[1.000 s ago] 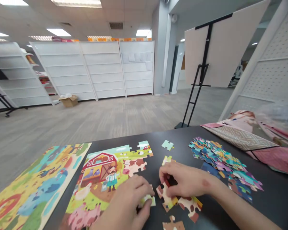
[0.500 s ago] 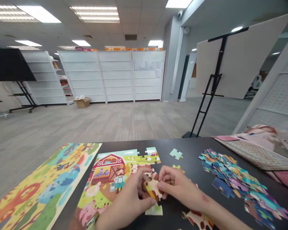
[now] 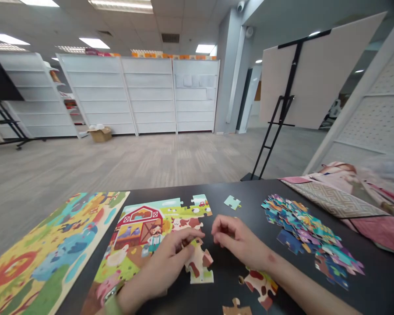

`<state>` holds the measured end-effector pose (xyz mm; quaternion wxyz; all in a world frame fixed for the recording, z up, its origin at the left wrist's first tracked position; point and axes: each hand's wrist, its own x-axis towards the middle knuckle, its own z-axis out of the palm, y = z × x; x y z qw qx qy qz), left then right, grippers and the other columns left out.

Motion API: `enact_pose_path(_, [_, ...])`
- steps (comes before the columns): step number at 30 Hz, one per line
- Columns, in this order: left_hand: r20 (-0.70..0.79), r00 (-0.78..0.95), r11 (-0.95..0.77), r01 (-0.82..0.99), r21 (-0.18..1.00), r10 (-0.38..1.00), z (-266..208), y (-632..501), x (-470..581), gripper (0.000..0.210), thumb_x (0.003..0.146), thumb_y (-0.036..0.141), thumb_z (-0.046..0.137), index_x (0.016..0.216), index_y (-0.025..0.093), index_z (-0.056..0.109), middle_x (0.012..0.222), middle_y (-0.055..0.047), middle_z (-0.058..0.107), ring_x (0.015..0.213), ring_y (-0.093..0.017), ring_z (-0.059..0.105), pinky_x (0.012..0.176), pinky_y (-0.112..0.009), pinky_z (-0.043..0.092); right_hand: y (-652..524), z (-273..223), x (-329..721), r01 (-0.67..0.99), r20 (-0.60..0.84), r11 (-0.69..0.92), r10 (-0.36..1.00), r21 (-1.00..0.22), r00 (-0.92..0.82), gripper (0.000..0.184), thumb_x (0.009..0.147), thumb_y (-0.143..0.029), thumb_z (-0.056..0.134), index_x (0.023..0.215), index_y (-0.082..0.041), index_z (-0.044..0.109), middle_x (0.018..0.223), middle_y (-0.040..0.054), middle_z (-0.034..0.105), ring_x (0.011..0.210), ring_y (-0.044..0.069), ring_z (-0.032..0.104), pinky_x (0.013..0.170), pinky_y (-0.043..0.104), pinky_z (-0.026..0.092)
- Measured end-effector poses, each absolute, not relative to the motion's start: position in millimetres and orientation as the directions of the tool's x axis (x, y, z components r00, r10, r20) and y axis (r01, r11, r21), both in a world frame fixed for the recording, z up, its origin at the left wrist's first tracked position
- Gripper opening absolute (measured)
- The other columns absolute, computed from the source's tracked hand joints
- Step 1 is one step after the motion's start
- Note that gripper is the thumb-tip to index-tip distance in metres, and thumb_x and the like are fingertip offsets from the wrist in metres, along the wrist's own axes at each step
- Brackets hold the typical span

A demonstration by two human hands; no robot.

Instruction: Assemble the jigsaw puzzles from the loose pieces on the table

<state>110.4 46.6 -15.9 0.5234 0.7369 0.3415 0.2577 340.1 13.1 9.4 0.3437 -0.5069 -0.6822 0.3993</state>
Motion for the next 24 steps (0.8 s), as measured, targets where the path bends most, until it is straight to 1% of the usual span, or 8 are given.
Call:
enact_pose_path(1, [0.023,0.631,-0.257,0.282,0.924,0.775,-14.3,46.1,108.1,0.034,0.092,0.024,0.048,0.122,0.026,0.063,0.112,-0.003,0.063,0.098,-0.02,0.058,0.088,-0.034,0.044,12.2,13.4,344.2,0.513,0.053,0.205,0.954,-0.834,-0.296,0.007,0.085,-0.019,0.054,0.083,-0.02,0.06,0.074,-0.0008,0.065,0.065,0.014,0.056,0.061,0.024,0.04])
enact_pose_path(3, [0.027,0.652,-0.328,0.345,0.879,0.757,-9.6,44.0,104.9,0.037,0.092,0.024,0.049,0.125,0.027,0.063,0.109,-0.003,0.063,0.094,-0.02,0.059,0.085,-0.032,0.046,11.1,23.4,355.6,0.667,0.027,0.273,0.935,-0.693,-0.355,0.018,0.081,-0.01,0.051,0.088,-0.021,0.065,0.078,-0.0002,0.068,0.072,0.015,0.059,0.064,0.025,0.04])
enact_pose_path(6, [0.027,0.741,-0.425,0.354,0.833,0.671,-0.5,37.3,105.3,0.035,0.088,0.021,0.053,0.119,0.025,0.067,0.092,-0.001,0.065,0.079,-0.017,0.06,0.073,-0.027,0.047,11.8,39.5,378.0,0.791,0.014,0.248,0.957,-0.559,-0.291,0.024,0.084,-0.01,0.047,0.091,-0.022,0.067,0.082,0.0003,0.07,0.076,0.017,0.061,0.068,0.025,0.041])
enact_pose_path(10, [0.015,0.804,-0.532,0.379,0.758,0.594,8.0,26.1,110.3,0.036,0.075,0.009,0.061,0.104,0.026,0.072,0.096,0.0,0.07,0.089,-0.018,0.064,0.082,-0.026,0.048,6.8,51.4,403.3,0.827,-0.098,0.109,0.976,-0.551,-0.194,0.018,0.089,-0.023,0.052,0.095,-0.023,0.069,0.073,-0.0006,0.07,0.065,0.017,0.062,0.06,0.025,0.041])
enact_pose_path(14, [-0.027,0.86,-0.576,0.365,0.731,0.51,9.2,22.8,111.5,0.035,0.074,0.009,0.066,0.103,0.027,0.074,0.098,0.0,0.073,0.087,-0.018,0.066,0.075,-0.022,0.049,-24.2,44.8,411.5,0.862,-0.177,-0.012,0.98,-0.507,-0.091,0.015,0.088,-0.03,0.057,0.087,-0.026,0.071,0.07,0.0003,0.07,0.063,0.019,0.063,0.056,0.026,0.041])
enact_pose_path(17, [0.018,0.902,-0.685,0.315,0.657,0.432,8.6,25.1,111.4,0.034,0.075,0.011,0.07,0.104,0.028,0.073,0.095,0.0,0.073,0.085,-0.018,0.066,0.074,-0.023,0.048,-59.1,31.0,411.5,0.862,-0.167,-0.032,0.984,-0.505,-0.061,0.021,0.088,-0.032,0.058,0.103,-0.033,0.073,0.094,0.0037,0.075,0.083,0.024,0.068,0.071,0.029,0.05])
enact_pose_path(20, [0.06,0.931,-0.774,0.263,0.576,0.361,8.5,27.2,112.7,0.023,0.081,0.02,0.072,0.103,0.029,0.072,0.09,0.001,0.072,0.081,-0.018,0.064,0.07,-0.024,0.045,-88.7,13.7,411.8,0.858,-0.137,-0.049,0.99,-0.512,-0.025,0.037,0.085,-0.039,0.064,0.121,-0.04,0.07,0.126,0.0054,0.066,0.113,0.031,0.063,0.092,0.035,0.052])
enact_pose_path(24, [0.078,0.94,-0.835,0.255,0.488,0.333,10.3,26.8,114.6,0.017,0.082,0.022,0.074,0.096,0.027,0.069,0.087,0.003,0.07,0.079,-0.017,0.062,0.067,-0.024,0.042,-108.5,-6.2,414.6,0.849,-0.097,-0.089,0.994,-0.522,0.044,0.032,0.089,-0.044,0.059,0.117,-0.035,0.072,0.123,0.0076,0.065,0.111,0.029,0.064,0.095,0.034,0.052])
